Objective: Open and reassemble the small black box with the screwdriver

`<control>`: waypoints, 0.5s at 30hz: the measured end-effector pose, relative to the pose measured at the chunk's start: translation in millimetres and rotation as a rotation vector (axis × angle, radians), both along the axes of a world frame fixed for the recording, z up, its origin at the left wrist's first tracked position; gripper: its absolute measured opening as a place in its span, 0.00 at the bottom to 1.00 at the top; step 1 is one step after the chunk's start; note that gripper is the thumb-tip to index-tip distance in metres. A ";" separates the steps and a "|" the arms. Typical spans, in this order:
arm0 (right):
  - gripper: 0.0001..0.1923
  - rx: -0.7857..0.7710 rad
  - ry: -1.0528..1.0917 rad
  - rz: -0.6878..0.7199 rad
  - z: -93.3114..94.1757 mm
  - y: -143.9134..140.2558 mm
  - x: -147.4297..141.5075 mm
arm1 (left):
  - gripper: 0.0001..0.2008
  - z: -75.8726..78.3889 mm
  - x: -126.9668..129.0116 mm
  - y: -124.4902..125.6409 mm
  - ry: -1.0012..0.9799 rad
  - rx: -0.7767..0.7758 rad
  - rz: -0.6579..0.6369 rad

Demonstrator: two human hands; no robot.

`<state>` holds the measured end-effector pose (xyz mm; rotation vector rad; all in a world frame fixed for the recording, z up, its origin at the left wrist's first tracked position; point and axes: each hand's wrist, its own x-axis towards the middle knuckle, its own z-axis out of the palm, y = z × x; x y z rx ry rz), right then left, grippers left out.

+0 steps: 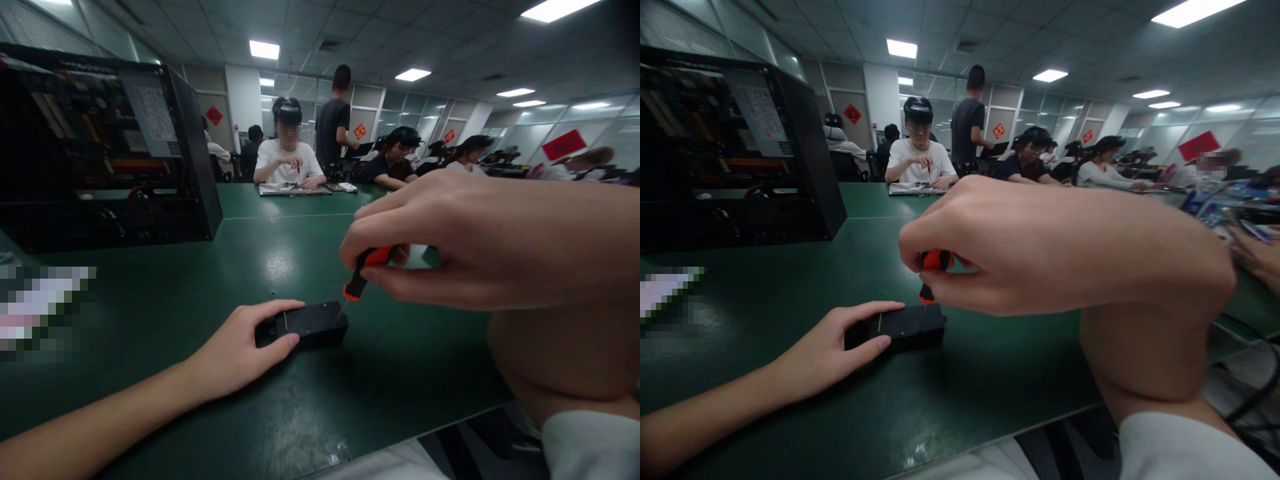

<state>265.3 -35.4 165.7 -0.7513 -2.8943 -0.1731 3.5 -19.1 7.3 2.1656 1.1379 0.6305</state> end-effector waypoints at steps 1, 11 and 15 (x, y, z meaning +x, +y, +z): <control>0.09 0.019 -0.016 0.010 -0.1 1.1 -2.0 | 0.21 0.0 0.3 0.4 0.001 -0.007 -0.001; 0.10 -0.112 -0.105 0.029 -6.0 32.9 -11.9 | 0.20 2.8 2.8 1.4 0.010 -0.042 0.004; 0.11 -0.240 -0.205 0.004 -6.3 45.7 -9.7 | 0.21 3.3 1.7 0.5 0.018 -0.034 0.003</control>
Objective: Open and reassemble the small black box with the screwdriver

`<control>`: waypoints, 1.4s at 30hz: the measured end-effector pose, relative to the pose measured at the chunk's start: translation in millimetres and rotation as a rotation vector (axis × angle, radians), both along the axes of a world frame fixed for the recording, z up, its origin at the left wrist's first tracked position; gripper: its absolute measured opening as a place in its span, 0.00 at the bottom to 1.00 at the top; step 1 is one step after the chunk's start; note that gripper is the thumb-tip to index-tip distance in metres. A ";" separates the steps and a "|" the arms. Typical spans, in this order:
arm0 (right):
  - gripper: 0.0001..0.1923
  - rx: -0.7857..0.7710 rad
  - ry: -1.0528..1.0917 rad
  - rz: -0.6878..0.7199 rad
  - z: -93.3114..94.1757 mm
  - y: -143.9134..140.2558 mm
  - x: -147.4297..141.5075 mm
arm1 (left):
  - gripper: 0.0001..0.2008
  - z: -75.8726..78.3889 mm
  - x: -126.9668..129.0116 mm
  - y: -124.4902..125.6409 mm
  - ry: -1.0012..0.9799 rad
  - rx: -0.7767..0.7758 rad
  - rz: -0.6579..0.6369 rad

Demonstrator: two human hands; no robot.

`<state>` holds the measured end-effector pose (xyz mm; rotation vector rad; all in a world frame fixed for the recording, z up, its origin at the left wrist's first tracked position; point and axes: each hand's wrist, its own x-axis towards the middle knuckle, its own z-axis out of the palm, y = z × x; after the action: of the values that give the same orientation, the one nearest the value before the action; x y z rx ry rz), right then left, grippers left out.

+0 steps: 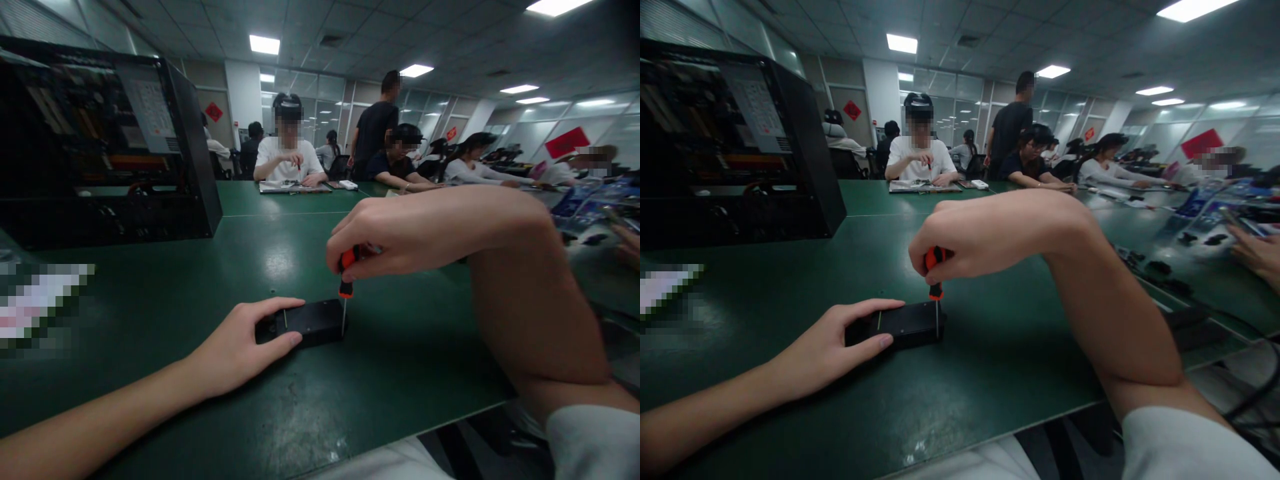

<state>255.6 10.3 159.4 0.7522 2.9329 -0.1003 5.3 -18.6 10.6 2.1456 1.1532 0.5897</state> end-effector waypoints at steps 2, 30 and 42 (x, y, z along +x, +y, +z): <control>0.13 -0.004 0.042 0.008 2.9 1.8 2.6 | 0.20 -0.8 -0.6 0.4 -0.003 0.005 -0.005; 0.13 0.267 0.080 -0.237 5.6 22.9 32.4 | 0.22 -3.2 -5.2 -0.2 -0.011 0.000 -0.017; 0.12 0.165 0.066 -0.146 8.7 -10.8 17.8 | 0.21 -2.4 -4.6 -0.5 -0.014 0.011 -0.024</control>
<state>273.4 -0.5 168.1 1.0048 2.9719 0.1078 0.7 -19.2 8.2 2.1580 1.1177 0.6008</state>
